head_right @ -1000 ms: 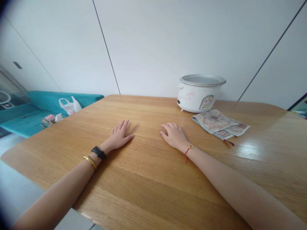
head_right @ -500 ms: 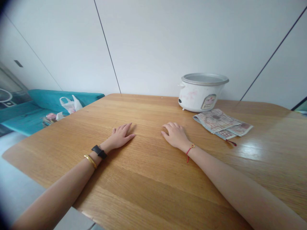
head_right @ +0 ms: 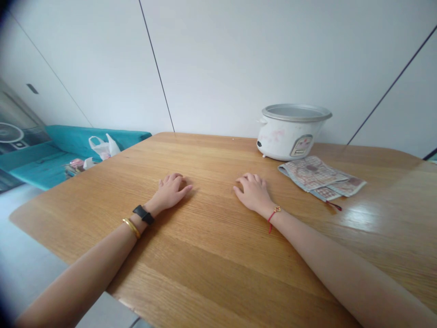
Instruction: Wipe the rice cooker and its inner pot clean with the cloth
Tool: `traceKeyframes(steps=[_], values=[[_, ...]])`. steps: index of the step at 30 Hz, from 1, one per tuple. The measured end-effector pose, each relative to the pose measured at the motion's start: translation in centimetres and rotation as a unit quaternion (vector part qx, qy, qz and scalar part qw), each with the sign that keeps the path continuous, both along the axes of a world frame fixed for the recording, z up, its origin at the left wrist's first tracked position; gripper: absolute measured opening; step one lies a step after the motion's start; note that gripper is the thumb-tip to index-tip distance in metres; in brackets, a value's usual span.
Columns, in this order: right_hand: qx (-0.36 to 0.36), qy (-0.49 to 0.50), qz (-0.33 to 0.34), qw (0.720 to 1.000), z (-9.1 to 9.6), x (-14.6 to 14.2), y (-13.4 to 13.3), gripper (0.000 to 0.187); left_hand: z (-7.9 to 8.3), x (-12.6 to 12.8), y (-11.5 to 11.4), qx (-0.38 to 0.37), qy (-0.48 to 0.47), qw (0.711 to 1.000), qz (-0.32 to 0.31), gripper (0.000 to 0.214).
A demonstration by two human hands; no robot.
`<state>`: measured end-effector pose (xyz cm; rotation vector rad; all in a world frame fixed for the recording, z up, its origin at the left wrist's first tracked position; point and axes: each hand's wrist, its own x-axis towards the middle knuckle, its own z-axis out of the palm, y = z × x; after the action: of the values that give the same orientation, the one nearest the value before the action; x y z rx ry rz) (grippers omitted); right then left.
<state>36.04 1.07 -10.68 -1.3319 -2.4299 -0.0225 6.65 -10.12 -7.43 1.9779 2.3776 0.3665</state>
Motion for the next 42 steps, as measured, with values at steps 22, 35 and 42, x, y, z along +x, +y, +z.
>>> traceKeyframes(steps=[22, 35, 42], values=[[0.009, -0.004, -0.007, 1.000, -0.01, -0.02, -0.10, 0.038, -0.25, -0.14, 0.07, 0.033, -0.007, 0.997, 0.069, 0.064], [0.026, -0.007, -0.008, 1.000, -0.34, 0.07, 0.05, 0.034, -0.54, -0.19, 0.10, 0.010, -0.010, 0.999, 0.048, 0.058], [0.006, -0.020, -0.012, 1.000, 0.10, -0.05, -0.22, 0.041, -0.55, -0.36, 0.16, 0.029, -0.030, 0.998, 0.052, 0.058]])
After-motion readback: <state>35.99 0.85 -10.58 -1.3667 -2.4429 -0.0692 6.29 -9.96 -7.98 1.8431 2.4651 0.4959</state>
